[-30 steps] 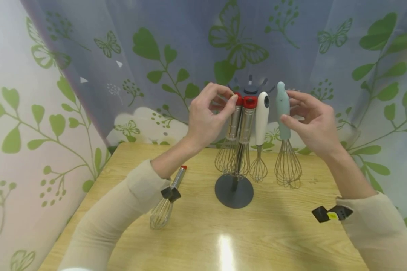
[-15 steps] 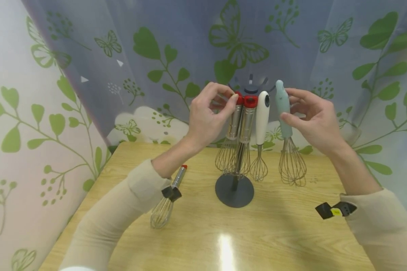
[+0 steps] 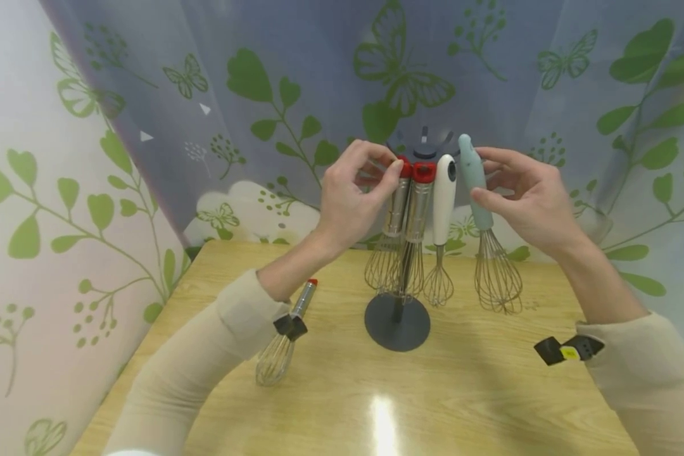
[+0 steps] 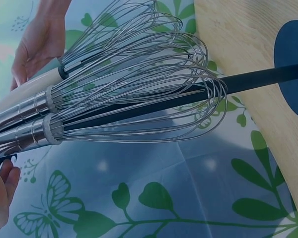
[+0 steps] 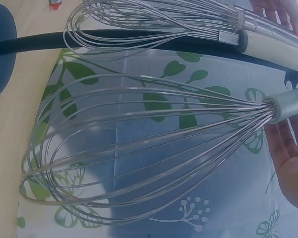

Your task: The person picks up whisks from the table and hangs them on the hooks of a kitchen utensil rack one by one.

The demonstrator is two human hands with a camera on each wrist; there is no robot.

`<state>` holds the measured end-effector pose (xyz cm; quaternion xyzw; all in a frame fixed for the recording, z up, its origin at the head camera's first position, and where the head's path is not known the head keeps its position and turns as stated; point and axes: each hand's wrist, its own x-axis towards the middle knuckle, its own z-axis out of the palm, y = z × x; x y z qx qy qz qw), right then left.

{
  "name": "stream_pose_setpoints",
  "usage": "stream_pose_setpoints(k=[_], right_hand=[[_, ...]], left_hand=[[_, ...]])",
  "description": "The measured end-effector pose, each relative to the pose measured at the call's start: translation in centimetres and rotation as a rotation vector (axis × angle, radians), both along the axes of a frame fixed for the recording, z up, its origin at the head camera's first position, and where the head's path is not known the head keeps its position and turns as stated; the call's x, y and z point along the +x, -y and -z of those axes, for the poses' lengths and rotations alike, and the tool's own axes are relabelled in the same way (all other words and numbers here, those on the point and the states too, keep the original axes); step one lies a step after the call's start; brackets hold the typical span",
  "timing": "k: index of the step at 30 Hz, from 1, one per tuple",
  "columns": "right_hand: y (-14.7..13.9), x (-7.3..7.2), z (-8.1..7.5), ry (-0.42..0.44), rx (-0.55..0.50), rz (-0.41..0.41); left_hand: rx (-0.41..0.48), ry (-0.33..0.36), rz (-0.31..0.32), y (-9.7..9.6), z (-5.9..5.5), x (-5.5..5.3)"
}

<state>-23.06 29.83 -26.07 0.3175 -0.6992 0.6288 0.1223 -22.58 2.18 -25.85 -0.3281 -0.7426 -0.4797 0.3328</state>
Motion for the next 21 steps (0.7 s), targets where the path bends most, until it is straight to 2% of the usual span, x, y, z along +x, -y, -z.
stream_pose_setpoints(k=[21], right_hand=[[0.59, -0.05, 0.21, 0.013, 0.087, 0.038]], left_hand=[[0.0, -0.007, -0.006, -0.09, 0.07, 0.07]])
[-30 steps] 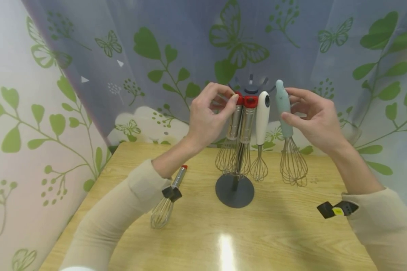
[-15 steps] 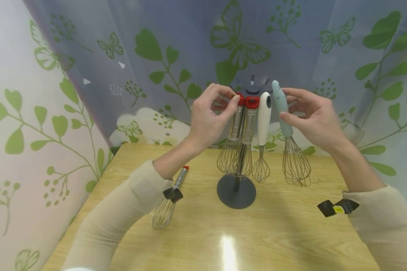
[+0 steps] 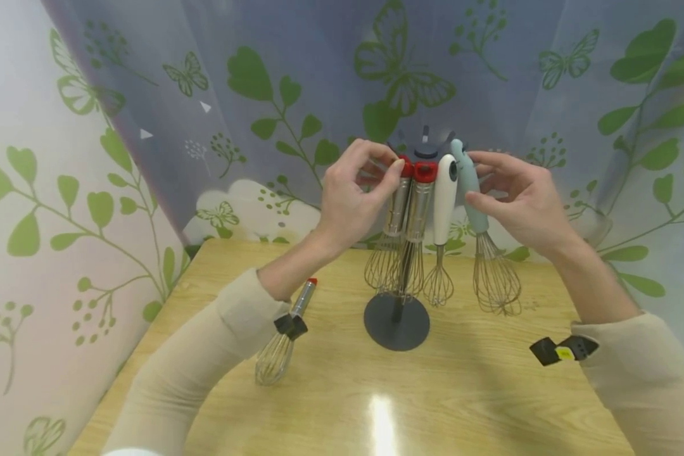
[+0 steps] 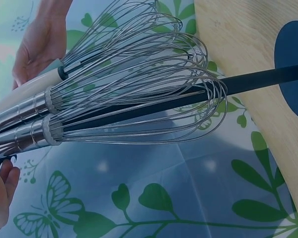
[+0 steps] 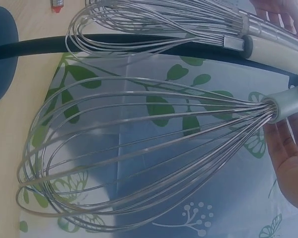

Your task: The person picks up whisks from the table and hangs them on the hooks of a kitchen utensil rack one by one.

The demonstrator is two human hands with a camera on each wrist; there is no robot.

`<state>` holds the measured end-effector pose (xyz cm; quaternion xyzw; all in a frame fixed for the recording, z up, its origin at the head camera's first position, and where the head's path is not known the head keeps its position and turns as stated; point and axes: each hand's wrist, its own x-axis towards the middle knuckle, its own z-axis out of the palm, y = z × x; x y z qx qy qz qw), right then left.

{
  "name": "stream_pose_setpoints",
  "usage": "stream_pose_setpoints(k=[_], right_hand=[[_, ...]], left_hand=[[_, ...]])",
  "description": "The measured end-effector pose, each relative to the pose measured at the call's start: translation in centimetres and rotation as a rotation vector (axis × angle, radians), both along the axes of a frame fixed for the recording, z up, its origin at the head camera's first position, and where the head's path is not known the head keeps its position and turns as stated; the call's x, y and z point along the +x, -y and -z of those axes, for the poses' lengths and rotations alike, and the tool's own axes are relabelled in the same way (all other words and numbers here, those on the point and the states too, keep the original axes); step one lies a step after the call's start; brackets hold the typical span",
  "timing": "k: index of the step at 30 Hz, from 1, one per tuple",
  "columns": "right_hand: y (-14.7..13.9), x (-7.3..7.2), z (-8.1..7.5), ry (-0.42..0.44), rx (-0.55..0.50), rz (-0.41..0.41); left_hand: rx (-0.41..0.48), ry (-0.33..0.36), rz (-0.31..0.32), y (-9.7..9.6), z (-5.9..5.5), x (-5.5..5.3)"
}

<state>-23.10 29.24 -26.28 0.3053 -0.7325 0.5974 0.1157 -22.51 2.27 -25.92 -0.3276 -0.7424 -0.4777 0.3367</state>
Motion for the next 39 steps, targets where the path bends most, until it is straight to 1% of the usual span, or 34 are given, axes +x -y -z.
stream_pose_setpoints(k=[10, 19, 26, 31, 39], right_hand=[[0.5, -0.1, 0.5, 0.001, -0.071, -0.075], [0.6, -0.1, 1.1, 0.027, -0.112, -0.057], [0.9, -0.2, 1.5, 0.011, -0.112, -0.049], [1.1, -0.2, 1.7, 0.02, -0.133, -0.067], [1.7, -0.1, 1.9, -0.001, -0.155, -0.061]], left_hand=[[0.005, -0.004, -0.001, 0.0, 0.0, -0.1], [0.009, 0.001, 0.002, 0.0, 0.0, 0.0], [0.015, 0.005, 0.003, 0.0, 0.0, 0.0], [0.015, 0.004, 0.004, 0.0, 0.0, 0.0], [0.016, 0.006, 0.002, -0.1, -0.1, 0.0]])
